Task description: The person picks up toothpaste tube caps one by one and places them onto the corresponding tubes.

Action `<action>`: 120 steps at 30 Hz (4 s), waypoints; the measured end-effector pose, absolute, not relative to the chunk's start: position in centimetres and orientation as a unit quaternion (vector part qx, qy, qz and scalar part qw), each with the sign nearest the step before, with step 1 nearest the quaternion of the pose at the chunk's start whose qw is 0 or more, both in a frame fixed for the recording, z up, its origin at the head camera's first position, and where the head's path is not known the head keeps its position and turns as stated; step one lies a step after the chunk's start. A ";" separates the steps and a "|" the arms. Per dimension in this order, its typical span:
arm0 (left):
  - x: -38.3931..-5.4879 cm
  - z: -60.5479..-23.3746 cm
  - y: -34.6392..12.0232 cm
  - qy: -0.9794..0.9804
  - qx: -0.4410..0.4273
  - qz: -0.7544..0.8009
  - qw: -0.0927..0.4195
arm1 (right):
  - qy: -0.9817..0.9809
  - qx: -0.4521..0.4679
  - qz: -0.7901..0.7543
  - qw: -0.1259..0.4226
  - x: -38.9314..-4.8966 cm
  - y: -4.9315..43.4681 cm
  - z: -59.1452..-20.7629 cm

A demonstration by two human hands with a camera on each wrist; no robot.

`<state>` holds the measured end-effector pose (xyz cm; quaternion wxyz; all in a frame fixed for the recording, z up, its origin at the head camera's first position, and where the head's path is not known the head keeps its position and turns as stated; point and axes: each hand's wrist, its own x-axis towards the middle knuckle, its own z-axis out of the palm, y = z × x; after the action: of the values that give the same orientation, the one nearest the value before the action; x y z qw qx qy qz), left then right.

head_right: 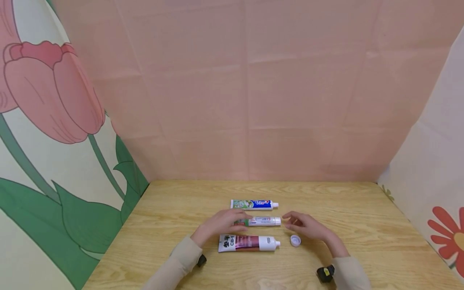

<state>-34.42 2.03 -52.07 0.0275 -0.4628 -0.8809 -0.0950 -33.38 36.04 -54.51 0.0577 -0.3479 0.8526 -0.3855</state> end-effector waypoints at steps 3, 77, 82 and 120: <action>-34.1 -51.9 2.0 -0.879 -0.467 -0.088 0.033 | 0.856 -0.347 -0.378 0.059 -33.1 36.2 -54.4; -30.8 -52.2 1.7 -0.865 -0.499 0.017 -0.044 | 0.814 -0.407 -0.405 0.085 -30.4 37.9 -54.9; -30.7 -52.2 1.8 -0.862 -0.505 0.017 -0.038 | 0.818 -0.403 -0.403 0.080 -30.4 37.8 -54.9; -30.6 -52.1 1.8 -0.857 -0.505 -0.068 -0.075 | 0.824 -0.399 -0.398 0.053 -30.6 37.3 -55.0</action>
<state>-30.58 1.77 -52.08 -0.0751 -0.5049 -0.8572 -0.0684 -30.63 37.28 -54.98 0.0531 -0.3992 0.8242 -0.3982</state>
